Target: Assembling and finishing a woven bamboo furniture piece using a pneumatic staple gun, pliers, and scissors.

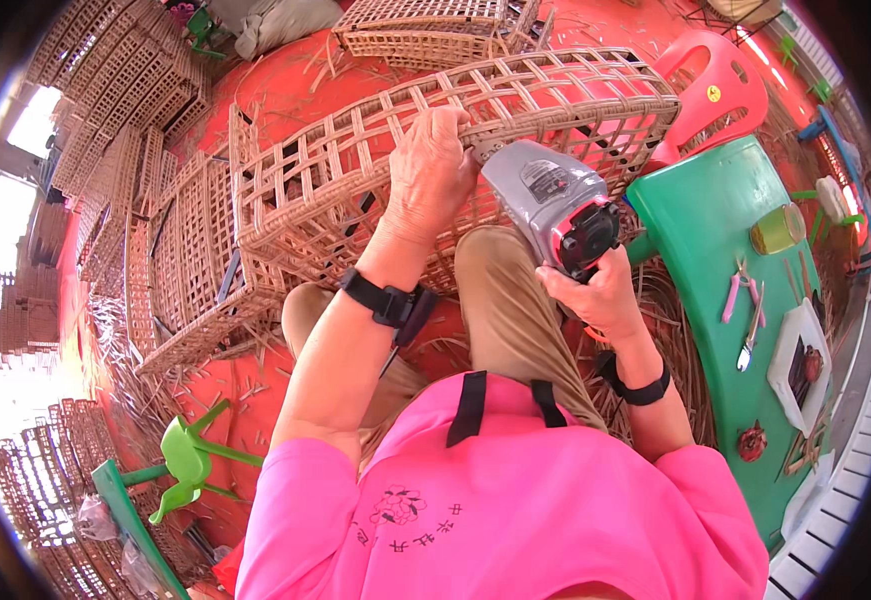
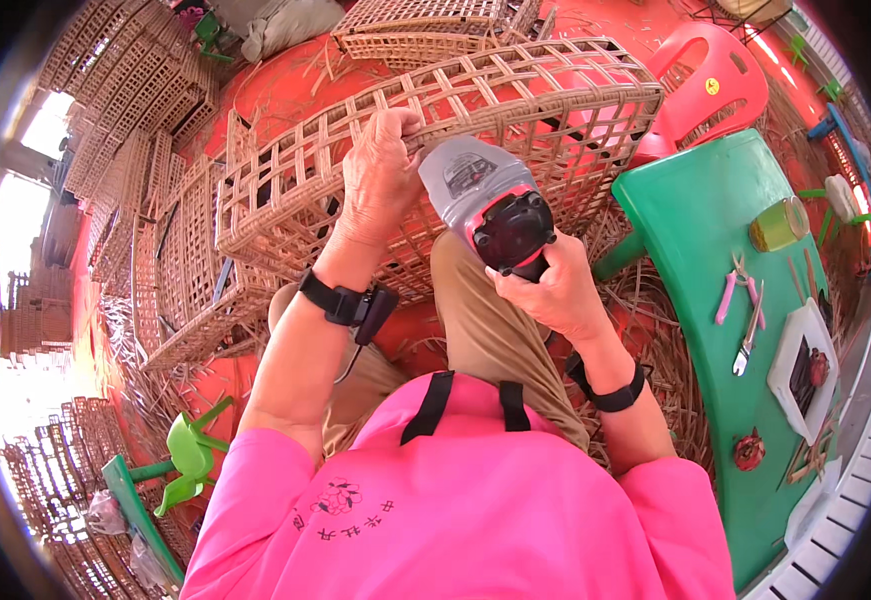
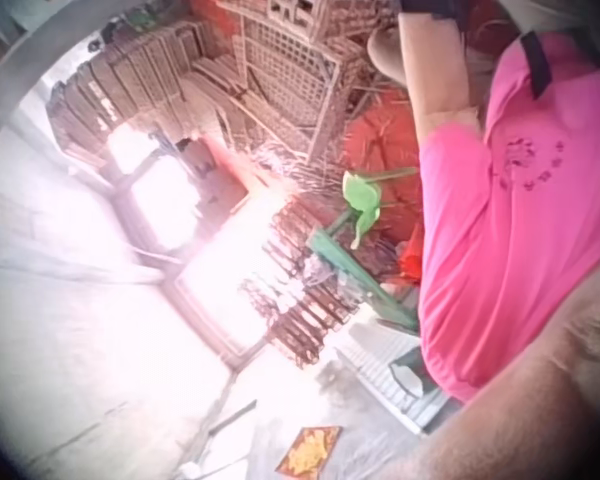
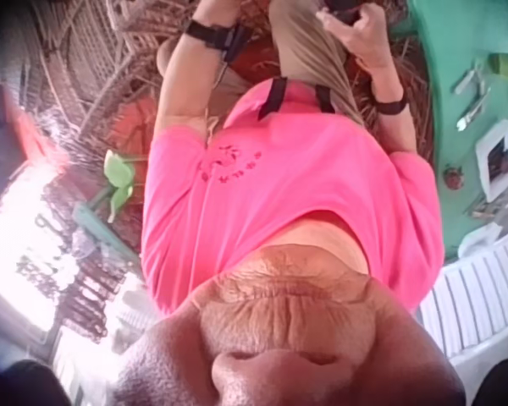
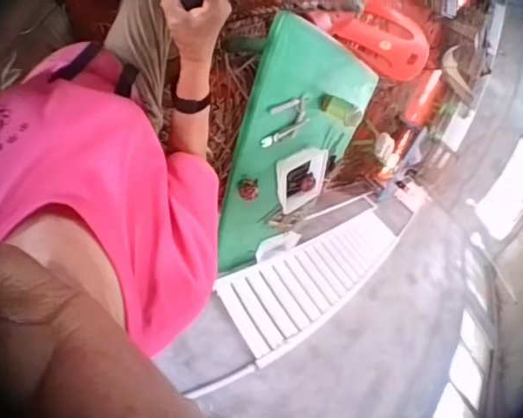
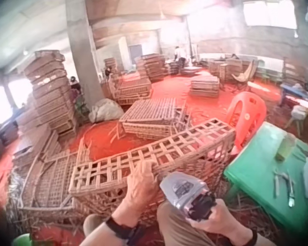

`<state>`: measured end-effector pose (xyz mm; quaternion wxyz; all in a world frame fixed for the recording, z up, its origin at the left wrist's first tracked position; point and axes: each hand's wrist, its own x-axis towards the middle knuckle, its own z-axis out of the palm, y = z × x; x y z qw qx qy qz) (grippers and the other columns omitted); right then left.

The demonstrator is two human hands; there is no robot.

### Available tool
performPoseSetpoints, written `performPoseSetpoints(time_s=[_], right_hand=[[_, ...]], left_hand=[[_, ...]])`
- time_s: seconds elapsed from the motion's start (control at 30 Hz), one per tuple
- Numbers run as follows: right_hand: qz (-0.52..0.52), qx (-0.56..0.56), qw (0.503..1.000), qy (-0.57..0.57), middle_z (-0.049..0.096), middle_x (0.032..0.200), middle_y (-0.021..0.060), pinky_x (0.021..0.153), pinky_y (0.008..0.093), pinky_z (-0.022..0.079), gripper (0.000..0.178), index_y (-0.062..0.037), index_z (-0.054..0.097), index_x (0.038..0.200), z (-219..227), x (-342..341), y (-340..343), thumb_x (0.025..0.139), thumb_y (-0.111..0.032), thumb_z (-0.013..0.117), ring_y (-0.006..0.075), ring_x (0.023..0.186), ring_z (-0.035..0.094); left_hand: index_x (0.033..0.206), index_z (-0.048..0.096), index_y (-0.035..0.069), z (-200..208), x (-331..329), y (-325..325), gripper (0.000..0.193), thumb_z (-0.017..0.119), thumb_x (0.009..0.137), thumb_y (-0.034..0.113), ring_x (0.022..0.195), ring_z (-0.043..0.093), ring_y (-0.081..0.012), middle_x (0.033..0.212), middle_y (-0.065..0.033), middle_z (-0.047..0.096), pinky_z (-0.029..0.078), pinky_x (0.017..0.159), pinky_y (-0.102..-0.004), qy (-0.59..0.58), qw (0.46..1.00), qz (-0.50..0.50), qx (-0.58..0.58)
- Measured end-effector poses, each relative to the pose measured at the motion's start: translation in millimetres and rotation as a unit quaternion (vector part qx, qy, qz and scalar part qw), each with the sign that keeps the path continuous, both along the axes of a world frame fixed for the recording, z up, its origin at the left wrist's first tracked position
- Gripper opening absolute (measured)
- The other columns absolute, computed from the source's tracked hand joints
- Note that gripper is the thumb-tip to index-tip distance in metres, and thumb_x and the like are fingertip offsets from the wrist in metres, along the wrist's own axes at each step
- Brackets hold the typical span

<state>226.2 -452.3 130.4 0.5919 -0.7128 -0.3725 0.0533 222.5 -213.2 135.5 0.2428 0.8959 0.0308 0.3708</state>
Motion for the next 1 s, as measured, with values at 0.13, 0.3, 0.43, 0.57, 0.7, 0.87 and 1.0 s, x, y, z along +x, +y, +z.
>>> performPoseSetpoints(time_s=[0.13, 0.3, 0.43, 0.57, 0.7, 0.87, 1.0], right_hand=[[-0.008, -0.014, 1.000, 0.000, 0.064, 0.071, 0.0022, 0.060, 0.0272, 0.046, 0.017, -0.0023, 0.066, 0.087, -3.6, -0.5, -1.4, 0.074, -0.006, 0.076, 0.0081, 0.062, 0.054], [0.008, -0.043, 0.994, 0.102, 0.064, 0.081, -0.0001, 0.069, 0.0255, 0.051, 0.016, 0.0007, 0.064, 0.089, -10.8, 1.1, -6.1, 0.075, 0.001, 0.073, 0.0065, 0.073, 0.059], [0.002, -0.024, 0.993, 0.118, 0.064, 0.081, 0.0000, 0.069, 0.0252, 0.050, 0.015, 0.0013, 0.064, 0.088, -8.0, -1.7, 0.1, 0.076, 0.002, 0.072, 0.0066, 0.073, 0.059], [-0.010, 0.001, 0.995, 0.099, 0.064, 0.068, 0.0009, 0.059, 0.0264, 0.047, 0.012, -0.0002, 0.064, 0.083, 0.1, -7.3, 7.5, 0.078, -0.006, 0.074, 0.0071, 0.060, 0.056], [-0.017, -0.008, 0.995, 0.099, 0.065, 0.072, 0.0024, 0.061, 0.0271, 0.048, 0.015, 0.0005, 0.064, 0.086, 1.5, -6.2, 6.8, 0.078, -0.007, 0.074, 0.0089, 0.063, 0.058], [-0.017, -0.033, 0.996, 0.081, 0.065, 0.072, 0.0033, 0.061, 0.0269, 0.049, 0.016, 0.0006, 0.064, 0.086, 4.5, -7.2, 4.2, 0.078, -0.007, 0.074, 0.0084, 0.064, 0.059], [-0.018, -0.023, 0.997, 0.075, 0.065, 0.071, 0.0030, 0.059, 0.0261, 0.048, 0.016, 0.0010, 0.064, 0.086, 3.5, -8.6, 4.8, 0.078, -0.007, 0.075, 0.0072, 0.063, 0.059]], left_hand=[[0.105, 0.052, 0.006, 0.0, -1.6, -0.6, 0.037, 0.072, 0.074, 0.005, 0.095, 0.060, -0.0344, 0.097, -0.0145, 0.061, 0.049, 0.081, -0.0432, -0.010, 1.000, -0.007, -0.002], [0.110, 0.052, 0.007, -0.2, -3.4, 0.3, 0.043, 0.075, 0.074, 0.002, 0.097, 0.064, -0.0301, 0.100, -0.0124, 0.063, 0.051, 0.082, -0.0401, -0.009, 1.000, -0.008, 0.023], [0.109, 0.052, 0.007, 0.5, -3.2, -0.6, 0.042, 0.075, 0.073, 0.002, 0.097, 0.063, -0.0307, 0.100, -0.0120, 0.063, 0.051, 0.081, -0.0403, -0.012, 1.000, -0.003, 0.021], [0.107, 0.053, 0.006, 1.5, -4.8, -0.3, 0.041, 0.075, 0.073, 0.002, 0.096, 0.062, -0.0320, 0.099, -0.0123, 0.062, 0.050, 0.080, -0.0404, -0.013, 1.000, -0.007, 0.025], [0.106, 0.053, 0.006, 1.9, -5.5, 0.7, 0.040, 0.075, 0.073, 0.003, 0.095, 0.062, -0.0329, 0.099, -0.0132, 0.061, 0.050, 0.079, -0.0410, -0.018, 0.999, -0.013, 0.030], [0.105, 0.053, 0.006, 2.3, -5.0, -0.5, 0.039, 0.075, 0.073, 0.003, 0.095, 0.061, -0.0337, 0.099, -0.0139, 0.061, 0.050, 0.079, -0.0411, -0.021, 0.999, -0.015, 0.030], [0.105, 0.053, 0.006, 3.1, -5.9, -0.4, 0.039, 0.074, 0.073, 0.003, 0.096, 0.062, -0.0339, 0.100, -0.0139, 0.062, 0.050, 0.080, -0.0410, -0.020, 0.999, -0.015, 0.028]])
